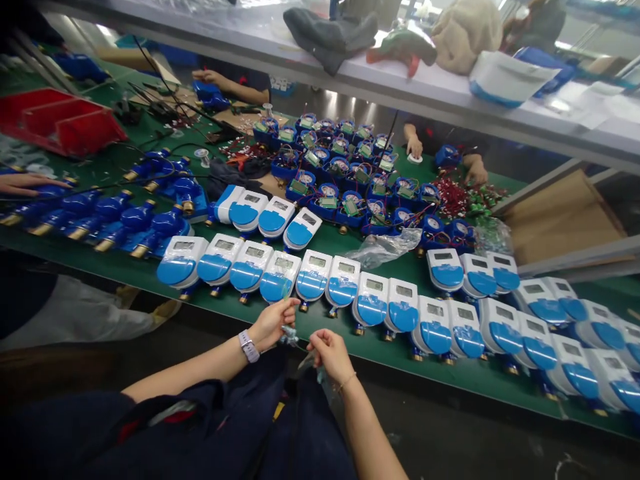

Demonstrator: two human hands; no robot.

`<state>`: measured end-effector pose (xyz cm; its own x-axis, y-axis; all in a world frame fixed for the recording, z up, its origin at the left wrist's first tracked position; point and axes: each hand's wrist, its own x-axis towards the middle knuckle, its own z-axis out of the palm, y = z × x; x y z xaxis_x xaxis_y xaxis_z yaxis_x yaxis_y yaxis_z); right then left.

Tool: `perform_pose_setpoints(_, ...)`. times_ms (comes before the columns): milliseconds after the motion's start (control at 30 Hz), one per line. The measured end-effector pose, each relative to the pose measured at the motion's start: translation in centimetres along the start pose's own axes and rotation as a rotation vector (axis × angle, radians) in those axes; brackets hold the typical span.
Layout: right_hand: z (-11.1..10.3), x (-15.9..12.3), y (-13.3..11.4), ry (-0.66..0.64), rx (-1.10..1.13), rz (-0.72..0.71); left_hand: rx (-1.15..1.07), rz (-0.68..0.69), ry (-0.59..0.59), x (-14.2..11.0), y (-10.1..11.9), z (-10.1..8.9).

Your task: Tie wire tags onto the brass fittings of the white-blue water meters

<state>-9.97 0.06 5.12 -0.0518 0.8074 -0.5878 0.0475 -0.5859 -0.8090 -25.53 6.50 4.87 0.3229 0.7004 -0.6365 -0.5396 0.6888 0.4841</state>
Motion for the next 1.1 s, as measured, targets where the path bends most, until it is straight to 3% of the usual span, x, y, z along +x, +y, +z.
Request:
perform_pose_setpoints(133,1.5,-0.4,-0.7,0.098,-0.173,-0.085,-0.076,-0.125,-0.081,-0.2,-0.6,-1.3)
perform_pose_setpoints(233,1.1,-0.8,-1.1,0.215,-0.283,-0.111,-0.152,-0.211,-0.016,0.2,-0.6,-2.2)
perform_pose_setpoints(300,1.1,-0.8,-0.6,0.231,-0.214,-0.143,-0.183,-0.227,0.040,0.6,-0.5,-2.4)
perform_pose_setpoints(400,2.0,-0.6,1.2,0.057,0.000,-0.139,-0.228,-0.244,0.036,0.8,-0.2,-2.0)
perform_pose_setpoints(533,4.4,-0.6,3.7,-0.273,0.206,0.019,-0.278,-0.269,-0.019,0.5,0.7,-1.4)
perform_pose_setpoints(600,5.5,-0.6,4.2,-0.356,0.228,0.054,-0.298,-0.269,-0.028,0.3,1.4,-1.3)
perform_pose_setpoints(667,6.3,-0.6,4.2,-0.353,0.243,0.046,-0.311,-0.262,-0.035,0.1,2.0,-1.3)
perform_pose_setpoints(800,5.7,-0.8,3.1,-0.139,0.361,0.048,-0.284,-0.188,-0.053,-0.6,3.5,-1.0)
perform_pose_setpoints(933,2.1,-1.8,1.4,0.231,0.354,-0.012,-0.219,-0.059,-0.060,-2.0,4.5,-1.5)
perform_pose_setpoints(1033,-0.3,-2.2,-0.3,0.512,0.228,-0.128,-0.125,-0.038,-0.022,-3.0,3.5,-3.0)
perform_pose_setpoints(1100,-0.8,-1.9,-1.4,0.605,0.060,-0.197,-0.077,-0.096,0.029,-3.1,2.0,-4.1)
